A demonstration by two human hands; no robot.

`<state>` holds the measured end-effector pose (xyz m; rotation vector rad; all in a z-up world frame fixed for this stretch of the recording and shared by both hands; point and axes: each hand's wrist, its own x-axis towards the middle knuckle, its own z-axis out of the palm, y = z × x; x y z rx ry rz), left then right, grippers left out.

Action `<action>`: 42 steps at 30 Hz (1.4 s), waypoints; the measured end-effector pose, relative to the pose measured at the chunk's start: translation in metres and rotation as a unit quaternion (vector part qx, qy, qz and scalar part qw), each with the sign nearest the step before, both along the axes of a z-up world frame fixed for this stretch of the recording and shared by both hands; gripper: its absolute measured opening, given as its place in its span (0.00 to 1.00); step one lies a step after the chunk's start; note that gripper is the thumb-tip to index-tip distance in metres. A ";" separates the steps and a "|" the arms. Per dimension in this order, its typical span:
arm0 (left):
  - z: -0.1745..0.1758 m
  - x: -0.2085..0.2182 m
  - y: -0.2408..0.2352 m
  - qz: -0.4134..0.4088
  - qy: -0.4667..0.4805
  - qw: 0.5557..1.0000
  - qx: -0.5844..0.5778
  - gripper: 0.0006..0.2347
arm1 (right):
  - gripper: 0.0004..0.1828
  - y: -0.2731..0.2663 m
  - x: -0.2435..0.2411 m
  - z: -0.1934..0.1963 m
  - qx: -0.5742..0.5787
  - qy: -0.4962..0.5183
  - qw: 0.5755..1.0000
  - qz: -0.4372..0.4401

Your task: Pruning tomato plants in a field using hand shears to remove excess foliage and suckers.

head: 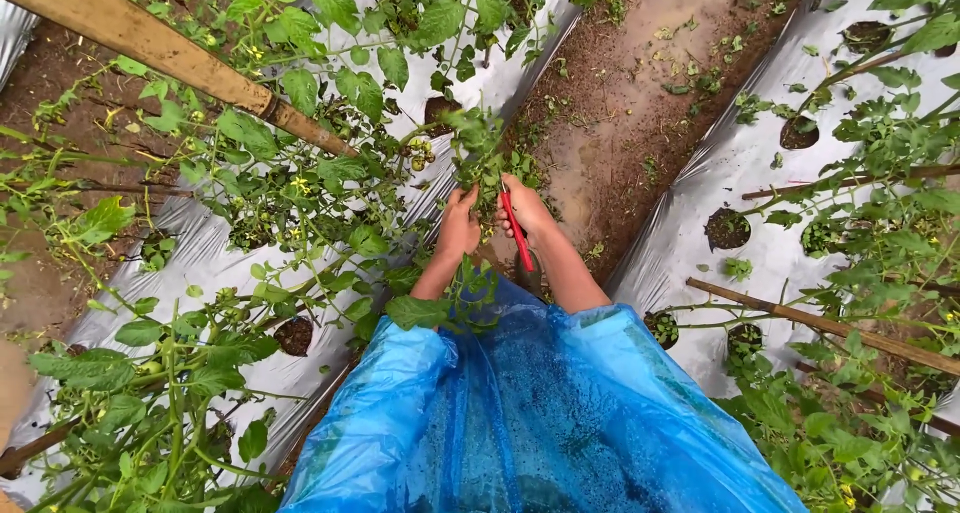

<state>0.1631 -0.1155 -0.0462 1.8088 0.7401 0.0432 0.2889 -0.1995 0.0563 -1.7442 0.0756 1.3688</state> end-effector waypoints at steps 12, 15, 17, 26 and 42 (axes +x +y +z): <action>0.012 -0.010 -0.009 -0.036 0.026 0.998 0.050 0.25 | 0.33 0.012 -0.002 0.003 -0.014 0.012 0.999 0.027; 0.013 -0.012 -0.010 -0.037 0.014 0.998 0.047 0.25 | 0.31 0.013 -0.004 0.008 -0.005 0.008 0.999 0.037; 0.011 -0.012 -0.010 -0.038 0.018 0.998 0.052 0.25 | 0.30 0.012 -0.003 0.013 -0.004 0.005 0.999 0.036; 0.002 -0.009 -0.008 -0.020 0.014 0.999 0.043 0.25 | 0.30 0.005 0.001 0.032 0.000 -0.005 1.000 0.014; -0.033 -0.013 -0.026 -0.004 0.007 0.998 0.065 0.26 | 0.32 0.008 -0.010 -0.022 0.010 0.096 0.995 0.012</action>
